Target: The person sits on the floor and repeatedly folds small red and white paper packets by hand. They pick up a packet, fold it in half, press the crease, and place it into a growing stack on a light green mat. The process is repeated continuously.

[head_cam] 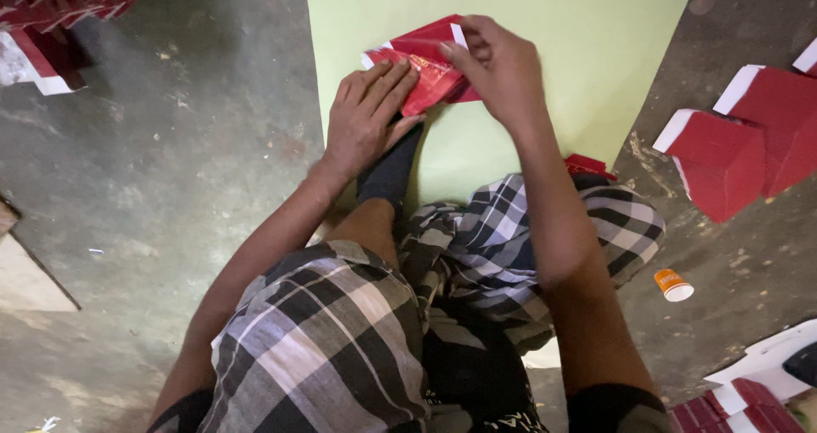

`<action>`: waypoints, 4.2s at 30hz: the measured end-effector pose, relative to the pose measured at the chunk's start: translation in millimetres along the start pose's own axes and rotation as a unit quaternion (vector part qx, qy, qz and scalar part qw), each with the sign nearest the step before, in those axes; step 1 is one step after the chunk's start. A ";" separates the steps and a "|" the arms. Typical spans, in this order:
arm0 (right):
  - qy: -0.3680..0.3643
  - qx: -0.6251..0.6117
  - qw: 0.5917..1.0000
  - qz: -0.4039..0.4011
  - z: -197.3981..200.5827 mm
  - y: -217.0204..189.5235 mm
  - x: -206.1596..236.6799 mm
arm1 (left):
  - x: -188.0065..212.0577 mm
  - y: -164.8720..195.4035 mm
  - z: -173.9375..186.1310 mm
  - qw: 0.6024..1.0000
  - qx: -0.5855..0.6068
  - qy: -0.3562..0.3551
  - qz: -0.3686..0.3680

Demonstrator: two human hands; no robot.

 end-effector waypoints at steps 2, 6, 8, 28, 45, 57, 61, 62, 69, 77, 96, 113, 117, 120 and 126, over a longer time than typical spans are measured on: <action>0.004 -0.007 1.000 0.026 -1.7 -1.8 -0.8 | 1.7 -1.0 -1.3 1.000 -0.014 0.011 -0.004; -0.005 -0.109 0.994 0.026 -3.0 -1.1 -2.5 | 6.3 -3.0 -6.9 0.999 -0.049 -0.012 -0.008; 0.002 -0.062 0.998 0.024 -2.3 0.1 -2.8 | 7.5 -3.9 -8.8 0.999 -0.036 0.012 -0.010; -0.031 0.096 0.995 -0.023 -9.0 2.9 -7.1 | -1.3 -4.4 0.3 0.999 0.008 0.027 0.023; -0.029 -0.098 0.993 0.053 -8.9 -4.4 -4.6 | 2.3 -8.5 -3.2 0.997 0.006 0.077 0.012; -0.012 -0.033 0.997 0.075 -10.4 -11.3 -9.3 | 1.3 -5.0 -1.2 0.998 0.022 0.051 0.032; -0.044 -0.258 0.965 -0.024 -14.0 -4.1 -8.3 | 2.5 -6.1 -2.4 0.998 0.027 0.045 0.034; -0.026 -0.120 0.992 0.028 -14.2 -3.2 -8.1 | 3.3 -6.7 -2.6 0.997 0.039 0.046 0.039; 0.010 0.055 0.993 0.104 -13.8 -5.5 -6.3 | 5.5 -8.9 -5.5 0.996 0.036 0.052 0.063; -0.014 0.058 0.994 0.092 -15.0 -10.4 -8.6 | 3.6 -6.9 0.0 0.994 0.063 0.056 0.065; -0.012 0.082 0.994 0.075 -15.0 -11.5 -9.6 | 5.2 -5.9 -3.0 0.992 0.064 0.050 0.097; -0.007 0.091 0.988 0.127 -15.8 -16.5 -10.6 | 6.3 -8.7 -5.9 0.992 0.042 0.046 0.107; -0.019 -0.059 0.994 0.087 -14.4 -19.8 -9.7 | 7.8 -8.5 -10.2 0.989 0.061 0.055 0.121; -0.007 -0.035 0.991 0.132 -16.1 -20.3 -10.8 | 5.2 -9.3 -15.0 0.983 0.069 0.051 0.163; -0.048 -0.131 0.987 0.078 -19.1 -8.3 -9.7 | -5.7 -8.8 -16.3 0.985 0.084 0.068 0.132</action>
Point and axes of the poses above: each hand's wrist, its own x-axis away from the middle knuckle, its own z-axis out of the back of the hand, y = z × x, the point moved 1 cm from there along -x, towards the middle knuckle, and after that the axes turned 6 degrees about y, right-handed, at the moved point
